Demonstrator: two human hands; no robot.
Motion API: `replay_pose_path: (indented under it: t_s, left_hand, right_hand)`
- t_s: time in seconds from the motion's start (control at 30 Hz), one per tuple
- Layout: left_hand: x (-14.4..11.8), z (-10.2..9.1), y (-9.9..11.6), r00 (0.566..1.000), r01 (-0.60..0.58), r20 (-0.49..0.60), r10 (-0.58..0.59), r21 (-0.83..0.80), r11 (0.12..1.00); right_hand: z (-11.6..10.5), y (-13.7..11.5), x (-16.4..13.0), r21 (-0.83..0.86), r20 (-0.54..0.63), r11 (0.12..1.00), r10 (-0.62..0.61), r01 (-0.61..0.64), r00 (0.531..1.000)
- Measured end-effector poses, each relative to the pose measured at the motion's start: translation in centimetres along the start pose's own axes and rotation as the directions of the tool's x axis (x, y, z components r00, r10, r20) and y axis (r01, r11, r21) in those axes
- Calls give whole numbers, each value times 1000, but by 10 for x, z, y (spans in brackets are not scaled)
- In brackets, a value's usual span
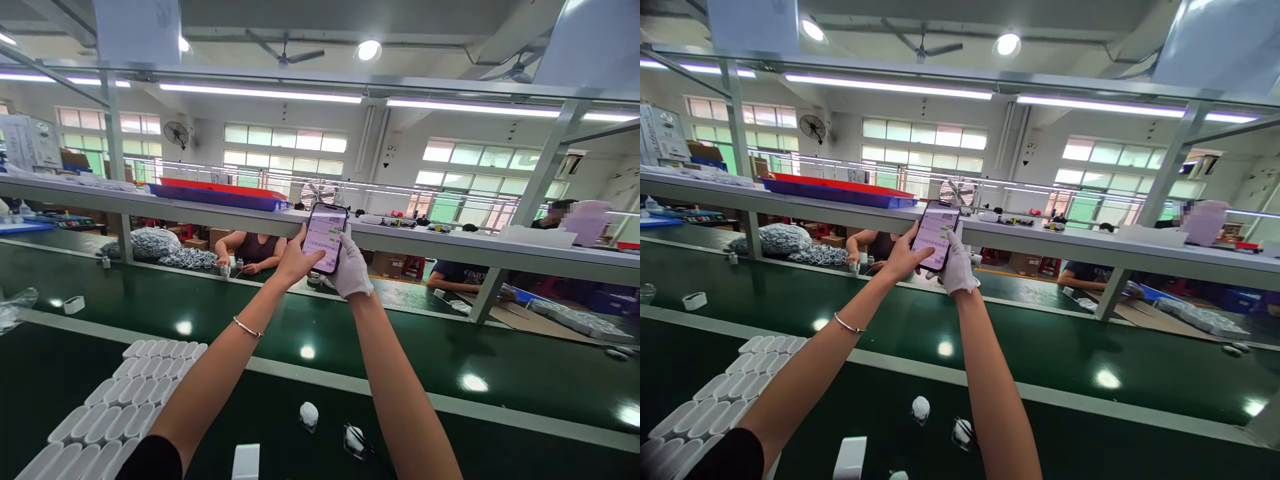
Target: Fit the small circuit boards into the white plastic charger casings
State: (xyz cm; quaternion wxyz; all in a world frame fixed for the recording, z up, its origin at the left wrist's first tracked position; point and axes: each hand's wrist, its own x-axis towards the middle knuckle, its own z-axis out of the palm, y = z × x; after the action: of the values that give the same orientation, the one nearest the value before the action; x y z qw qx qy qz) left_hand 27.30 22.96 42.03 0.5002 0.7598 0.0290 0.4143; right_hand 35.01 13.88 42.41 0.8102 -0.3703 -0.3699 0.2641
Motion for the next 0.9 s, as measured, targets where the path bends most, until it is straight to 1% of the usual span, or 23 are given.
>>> replay_pose_path:
  t_s: [0.07,0.17,0.33,0.4,0.5,0.6,0.67,0.73,0.83,0.9]
  left_hand:
    - [1,0,-1,1000,10,2,-10,4,1000]
    - [1,0,-3,1000,11,7,-11,10,1000]
    - [1,0,-4,1000,-14,-7,15,84,996]
    - [2,0,-5,1000,-20,8,19,37,999]
    - [6,0,-5,1000,6,0,-6,-75,997]
    - [8,-1,-5,999,31,-27,-33,-97,995]
    - [7,-1,-5,999,32,-18,-34,-96,995]
    - [5,-3,-3,1000,2,17,0,-70,998]
    - [-1,-4,0,993,-95,75,91,62,994]
    - [-3,-6,3,990,-118,98,104,145,982]
  right_hand:
    - [-1,1,1,-4,3,1000,-2,2,1000]
    - [-4,2,4,-27,-6,999,-46,46,999]
    - [-8,6,7,-41,-31,993,-110,109,993]
    - [-10,8,9,-34,-16,992,-125,124,992]
    - [-13,11,12,-26,18,992,-124,125,992]
    - [-14,12,12,-31,38,992,-123,125,992]
    - [-14,12,11,-55,23,988,-145,146,989]
    - [-14,12,11,-87,-2,983,-166,165,986]
    - [-15,13,12,-102,-16,977,-189,186,982]
    - [-14,13,13,-106,-10,977,-188,186,982]
